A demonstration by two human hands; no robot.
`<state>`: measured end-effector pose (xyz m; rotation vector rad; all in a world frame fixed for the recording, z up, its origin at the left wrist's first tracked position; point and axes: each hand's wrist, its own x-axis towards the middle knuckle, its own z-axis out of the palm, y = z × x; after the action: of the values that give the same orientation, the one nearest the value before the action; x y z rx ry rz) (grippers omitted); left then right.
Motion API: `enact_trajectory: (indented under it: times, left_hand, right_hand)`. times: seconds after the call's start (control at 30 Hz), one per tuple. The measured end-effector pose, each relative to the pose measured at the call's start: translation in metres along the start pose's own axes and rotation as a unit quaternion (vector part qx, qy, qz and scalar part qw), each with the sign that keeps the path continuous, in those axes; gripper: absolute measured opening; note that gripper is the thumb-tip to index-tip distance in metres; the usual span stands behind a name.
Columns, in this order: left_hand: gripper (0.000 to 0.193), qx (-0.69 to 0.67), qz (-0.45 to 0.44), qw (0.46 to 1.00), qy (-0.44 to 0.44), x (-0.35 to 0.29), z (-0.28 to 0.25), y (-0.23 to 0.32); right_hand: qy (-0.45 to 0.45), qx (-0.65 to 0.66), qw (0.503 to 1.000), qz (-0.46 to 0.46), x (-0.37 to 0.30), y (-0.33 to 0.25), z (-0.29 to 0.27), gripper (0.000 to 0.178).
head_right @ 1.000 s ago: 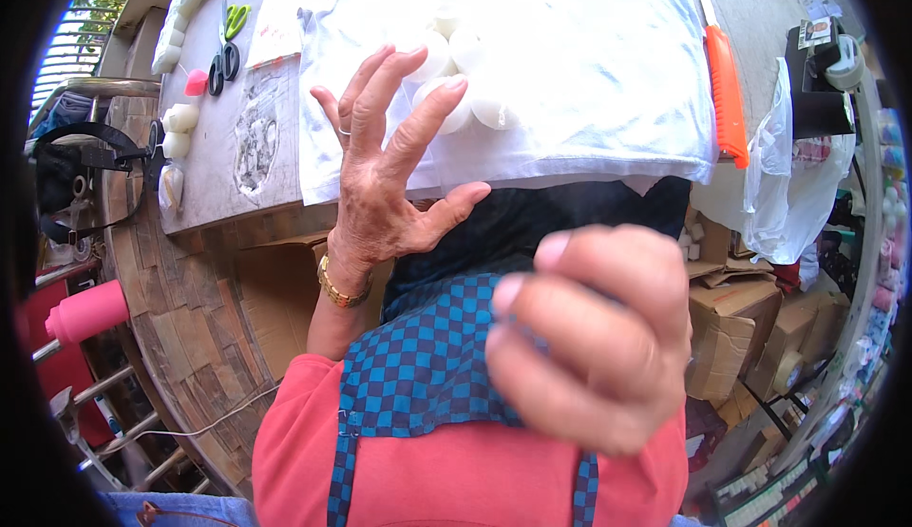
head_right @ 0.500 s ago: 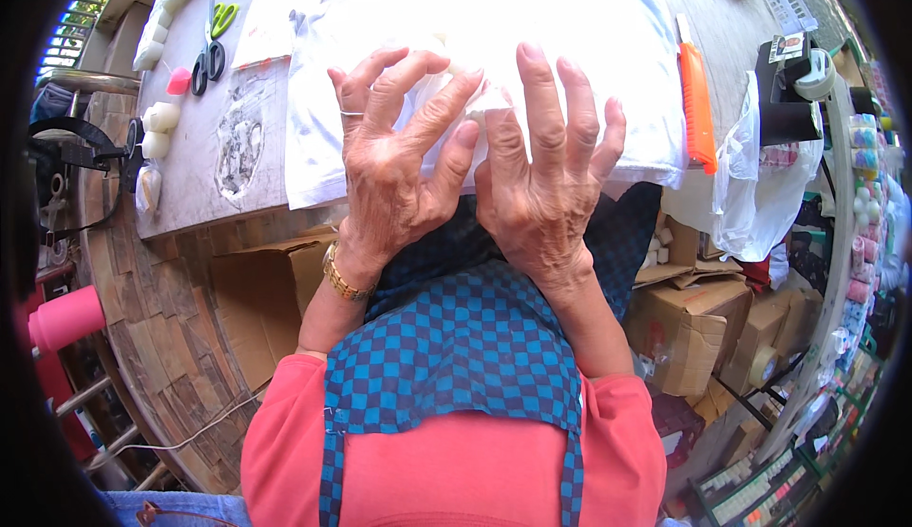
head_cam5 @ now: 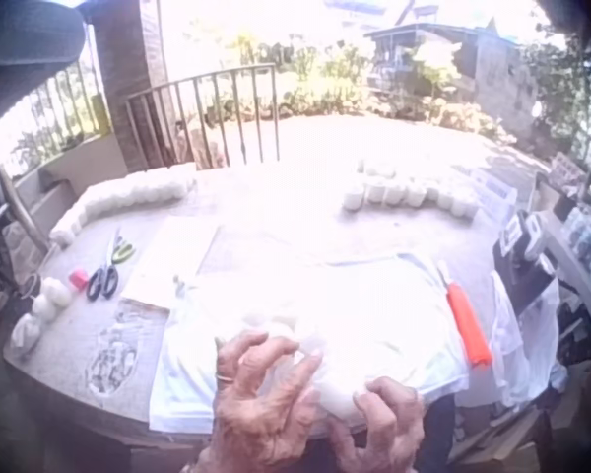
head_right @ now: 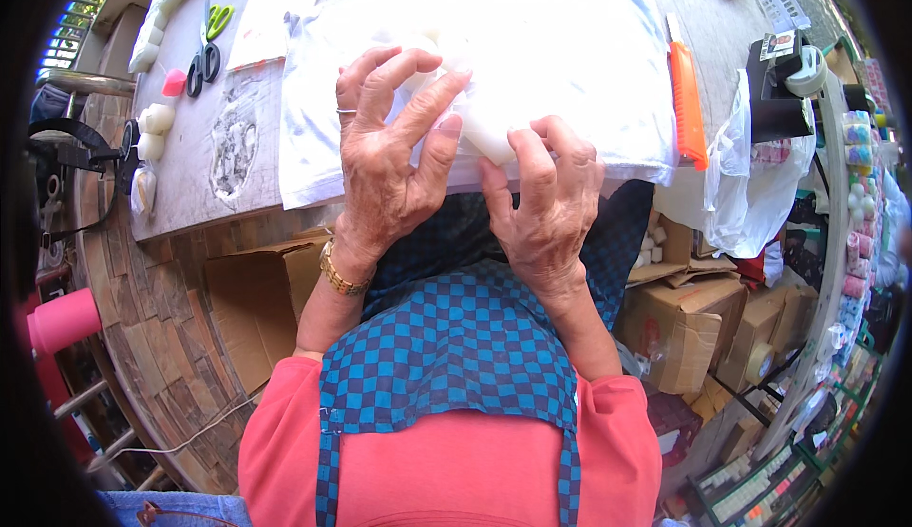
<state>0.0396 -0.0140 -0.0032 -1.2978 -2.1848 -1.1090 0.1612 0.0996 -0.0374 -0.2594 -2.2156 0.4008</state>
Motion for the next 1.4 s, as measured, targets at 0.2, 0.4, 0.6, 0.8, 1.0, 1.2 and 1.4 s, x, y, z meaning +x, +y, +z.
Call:
enact_trajectory:
  times: [0.2, 0.4, 0.6, 0.8, 1.0, 1.2, 1.4]
  left_hand:
    - [0.029, -0.011, 0.003, 1.0, 0.0, -0.001, 0.001, -0.002]
    - [0.032, -0.014, 0.014, 1.0, -0.008, -0.004, -0.001, -0.005]
    - [0.033, -0.014, 0.02, 1.0, -0.009, -0.005, 0.0, -0.008]
    - [0.033, -0.01, 0.017, 1.0, -0.007, -0.004, 0.001, -0.007]
    - [0.033, 0.001, 0.018, 1.0, -0.01, -0.005, 0.002, -0.007]
    - [0.041, -0.031, 0.023, 0.999, -0.009, -0.01, 0.008, -0.014]
    - [0.064, 0.031, 0.086, 0.994, -0.06, -0.015, -0.021, 0.023]
  right_hand:
    - [-0.014, -0.026, 0.999, 0.024, -0.002, -0.004, -0.002, 0.052]
    - [0.001, -0.024, 1.0, -0.015, -0.006, -0.003, -0.004, 0.049]
    - [0.005, 0.016, 1.0, 0.025, -0.013, -0.005, -0.004, 0.048]
    - [-0.082, -0.088, 0.992, 0.038, 0.016, -0.014, -0.009, 0.052]
    - [-0.087, -0.025, 0.993, 0.07, 0.008, -0.014, -0.017, 0.06]
    - [-0.015, 0.196, 0.969, 0.149, -0.032, -0.006, -0.033, 0.057]
    - [-0.046, 0.511, 0.791, 0.333, -0.033, -0.01, -0.07, 0.046]
